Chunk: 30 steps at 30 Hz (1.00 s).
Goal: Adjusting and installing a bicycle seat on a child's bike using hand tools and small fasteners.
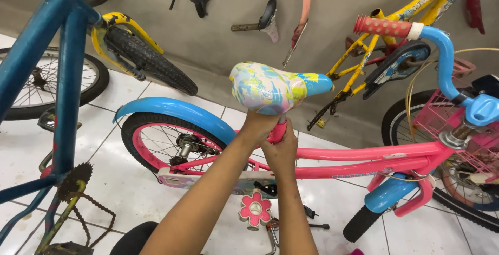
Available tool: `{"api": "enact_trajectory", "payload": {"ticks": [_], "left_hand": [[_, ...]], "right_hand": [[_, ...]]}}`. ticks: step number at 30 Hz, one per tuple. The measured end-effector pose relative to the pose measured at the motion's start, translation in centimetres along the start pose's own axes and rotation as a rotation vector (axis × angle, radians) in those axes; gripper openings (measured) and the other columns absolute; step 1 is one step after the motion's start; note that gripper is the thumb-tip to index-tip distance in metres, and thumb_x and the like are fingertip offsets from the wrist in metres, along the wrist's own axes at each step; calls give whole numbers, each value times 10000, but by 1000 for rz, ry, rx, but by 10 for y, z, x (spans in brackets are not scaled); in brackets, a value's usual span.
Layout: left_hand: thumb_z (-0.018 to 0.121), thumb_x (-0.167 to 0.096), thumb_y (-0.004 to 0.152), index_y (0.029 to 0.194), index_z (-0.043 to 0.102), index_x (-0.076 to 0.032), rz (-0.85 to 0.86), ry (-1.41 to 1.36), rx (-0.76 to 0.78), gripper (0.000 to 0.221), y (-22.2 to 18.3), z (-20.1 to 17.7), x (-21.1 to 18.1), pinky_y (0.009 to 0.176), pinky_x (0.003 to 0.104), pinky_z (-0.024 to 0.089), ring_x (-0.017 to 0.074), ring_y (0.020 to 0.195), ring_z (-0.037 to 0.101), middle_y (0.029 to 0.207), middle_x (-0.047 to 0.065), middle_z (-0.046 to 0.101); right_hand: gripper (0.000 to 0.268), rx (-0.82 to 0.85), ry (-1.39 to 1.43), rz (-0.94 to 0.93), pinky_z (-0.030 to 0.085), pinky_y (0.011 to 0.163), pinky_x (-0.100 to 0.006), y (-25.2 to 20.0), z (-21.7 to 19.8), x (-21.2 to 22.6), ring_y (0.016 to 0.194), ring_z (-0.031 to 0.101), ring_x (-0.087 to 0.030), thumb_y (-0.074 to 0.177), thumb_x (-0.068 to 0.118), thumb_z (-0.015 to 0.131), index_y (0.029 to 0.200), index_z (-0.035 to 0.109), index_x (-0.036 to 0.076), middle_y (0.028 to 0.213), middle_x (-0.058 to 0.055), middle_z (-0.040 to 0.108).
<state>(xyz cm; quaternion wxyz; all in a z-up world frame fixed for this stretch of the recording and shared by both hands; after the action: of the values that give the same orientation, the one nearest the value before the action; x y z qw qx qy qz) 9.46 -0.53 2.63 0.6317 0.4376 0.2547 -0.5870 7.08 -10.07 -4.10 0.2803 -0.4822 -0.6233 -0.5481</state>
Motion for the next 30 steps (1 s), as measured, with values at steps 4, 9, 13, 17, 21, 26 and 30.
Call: {"api": "enact_trajectory", "payload": {"ticks": [4,9,13,17,21,26,30], "left_hand": [[869,-36,729,1205,642,-17,5,-20,-3,528,8,-15,-11,709,315,600,184,797,715,975,128,695],[852,-32,739,1203,640,-22,12,-59,3,511,15,-20,-14,697,302,588,172,791,703,969,114,684],[844,-30,744,1202,638,-24,22,-66,5,502,13,-3,-4,691,295,583,165,788,696,966,107,679],[832,-27,752,1200,637,-28,26,-94,-14,489,15,-17,-11,682,285,574,156,784,687,962,97,670],[820,-24,759,1198,635,-31,42,-117,-23,476,21,-28,-27,672,276,566,147,779,677,957,86,662],[808,-21,767,1196,633,-35,88,-130,-11,464,12,1,-28,663,266,557,138,775,668,952,76,654],[795,-18,774,1194,632,-38,112,-136,-8,451,6,4,-41,654,256,549,128,770,658,948,66,645]], "right_hand": [[254,-16,-16,-19,544,823,-433,2,0,17,799,692,-278,760,120,757,994,663,90,819,-155,707],[196,-21,-8,-72,529,789,-428,8,2,8,781,647,-256,820,51,596,993,683,78,806,-151,676],[166,-5,10,-36,537,749,-425,11,2,11,747,648,-254,873,123,589,996,686,69,806,-165,696],[169,-8,-7,-56,531,732,-418,5,2,14,732,627,-246,867,136,576,1003,661,80,787,-157,667],[153,15,-20,-50,509,704,-397,-2,3,36,712,593,-218,860,136,562,992,626,91,746,-136,624],[181,-11,34,-33,511,710,-389,9,2,1,720,611,-216,861,130,566,998,674,83,763,-146,661],[165,-18,31,-7,519,689,-400,4,-1,12,690,618,-217,850,144,597,968,696,86,743,-130,668]]}}
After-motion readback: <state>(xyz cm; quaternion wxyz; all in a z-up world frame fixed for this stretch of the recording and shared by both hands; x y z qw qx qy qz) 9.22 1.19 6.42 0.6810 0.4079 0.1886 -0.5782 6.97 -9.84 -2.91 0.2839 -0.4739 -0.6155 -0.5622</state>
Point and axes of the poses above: each hand's wrist, its own y-axis towards the middle knuckle, its own z-axis out of the palm, x = y × z, the point moved 10 cm from there along y, towards the middle knuckle
